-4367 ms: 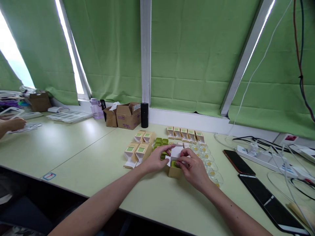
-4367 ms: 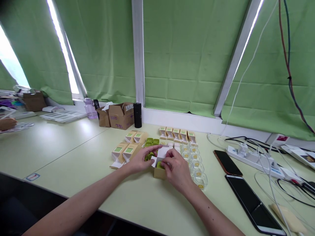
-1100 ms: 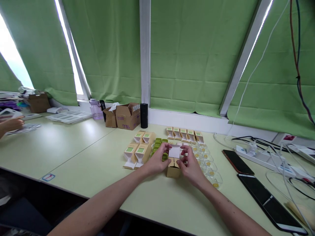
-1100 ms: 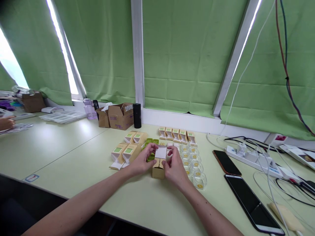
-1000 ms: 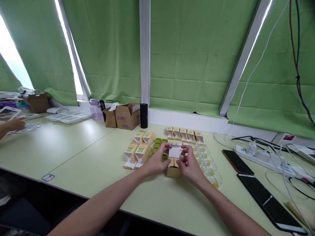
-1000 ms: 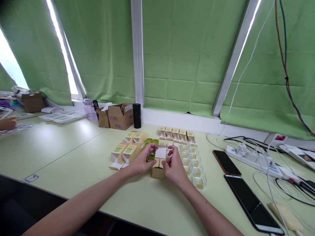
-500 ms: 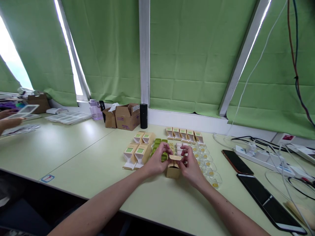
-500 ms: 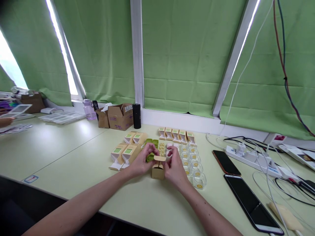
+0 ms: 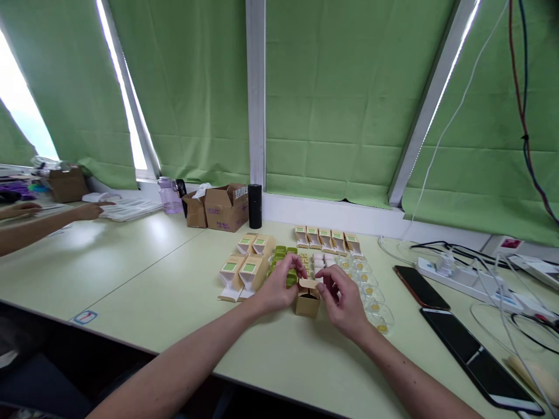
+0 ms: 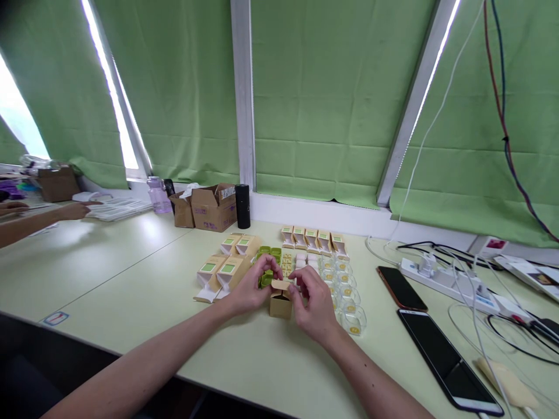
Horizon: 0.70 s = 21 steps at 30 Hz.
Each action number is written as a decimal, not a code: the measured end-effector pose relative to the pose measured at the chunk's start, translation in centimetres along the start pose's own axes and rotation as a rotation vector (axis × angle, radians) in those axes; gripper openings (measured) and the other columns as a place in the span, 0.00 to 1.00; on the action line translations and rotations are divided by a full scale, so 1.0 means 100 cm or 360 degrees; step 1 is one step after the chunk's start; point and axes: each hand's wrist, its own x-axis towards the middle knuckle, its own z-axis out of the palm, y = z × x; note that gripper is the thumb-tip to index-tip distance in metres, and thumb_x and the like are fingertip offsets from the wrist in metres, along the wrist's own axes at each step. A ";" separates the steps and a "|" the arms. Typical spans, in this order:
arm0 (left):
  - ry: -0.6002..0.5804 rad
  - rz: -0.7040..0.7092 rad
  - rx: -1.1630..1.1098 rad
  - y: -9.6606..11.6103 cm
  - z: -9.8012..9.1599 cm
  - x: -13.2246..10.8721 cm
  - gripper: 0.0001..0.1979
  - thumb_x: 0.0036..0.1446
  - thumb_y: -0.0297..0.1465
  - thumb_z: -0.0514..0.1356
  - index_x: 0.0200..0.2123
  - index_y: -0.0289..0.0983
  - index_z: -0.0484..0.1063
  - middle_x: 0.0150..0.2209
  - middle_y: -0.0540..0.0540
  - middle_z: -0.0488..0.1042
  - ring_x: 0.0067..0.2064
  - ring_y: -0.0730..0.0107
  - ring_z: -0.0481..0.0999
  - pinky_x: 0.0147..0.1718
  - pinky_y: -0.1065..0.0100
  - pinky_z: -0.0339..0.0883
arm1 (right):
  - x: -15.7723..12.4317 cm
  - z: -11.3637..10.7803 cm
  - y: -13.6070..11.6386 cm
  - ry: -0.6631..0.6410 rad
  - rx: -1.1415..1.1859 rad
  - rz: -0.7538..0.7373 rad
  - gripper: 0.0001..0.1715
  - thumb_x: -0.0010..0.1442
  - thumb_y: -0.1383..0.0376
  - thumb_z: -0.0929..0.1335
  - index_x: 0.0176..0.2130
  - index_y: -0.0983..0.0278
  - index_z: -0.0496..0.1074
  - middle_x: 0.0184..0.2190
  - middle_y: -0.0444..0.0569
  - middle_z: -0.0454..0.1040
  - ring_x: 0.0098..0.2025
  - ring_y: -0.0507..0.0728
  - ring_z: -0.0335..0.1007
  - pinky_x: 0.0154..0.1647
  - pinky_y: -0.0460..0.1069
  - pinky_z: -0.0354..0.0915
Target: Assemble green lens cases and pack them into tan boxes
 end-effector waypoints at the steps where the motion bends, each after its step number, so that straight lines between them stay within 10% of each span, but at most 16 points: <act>1: -0.0010 0.0008 0.0035 0.001 -0.001 0.000 0.16 0.55 0.24 0.62 0.44 0.41 0.62 0.42 0.45 0.75 0.47 0.59 0.76 0.48 0.58 0.69 | -0.001 0.000 0.001 -0.0011 -0.0017 -0.0009 0.06 0.65 0.68 0.66 0.43 0.59 0.71 0.33 0.45 0.68 0.29 0.54 0.62 0.28 0.49 0.60; 12: -0.0021 0.0590 0.0668 0.010 -0.025 -0.001 0.07 0.60 0.30 0.59 0.42 0.39 0.72 0.40 0.43 0.78 0.45 0.55 0.74 0.52 0.50 0.58 | -0.005 -0.002 0.007 -0.0078 -0.0193 -0.0155 0.05 0.64 0.69 0.66 0.39 0.59 0.67 0.32 0.46 0.70 0.31 0.55 0.66 0.30 0.50 0.59; 21: -0.0110 0.0635 0.0739 0.013 -0.023 -0.001 0.02 0.59 0.29 0.60 0.35 0.41 0.73 0.31 0.46 0.76 0.36 0.60 0.72 0.47 0.53 0.57 | -0.005 -0.004 0.003 -0.0142 -0.0297 -0.0290 0.07 0.62 0.72 0.65 0.38 0.59 0.66 0.31 0.47 0.71 0.31 0.56 0.67 0.29 0.50 0.58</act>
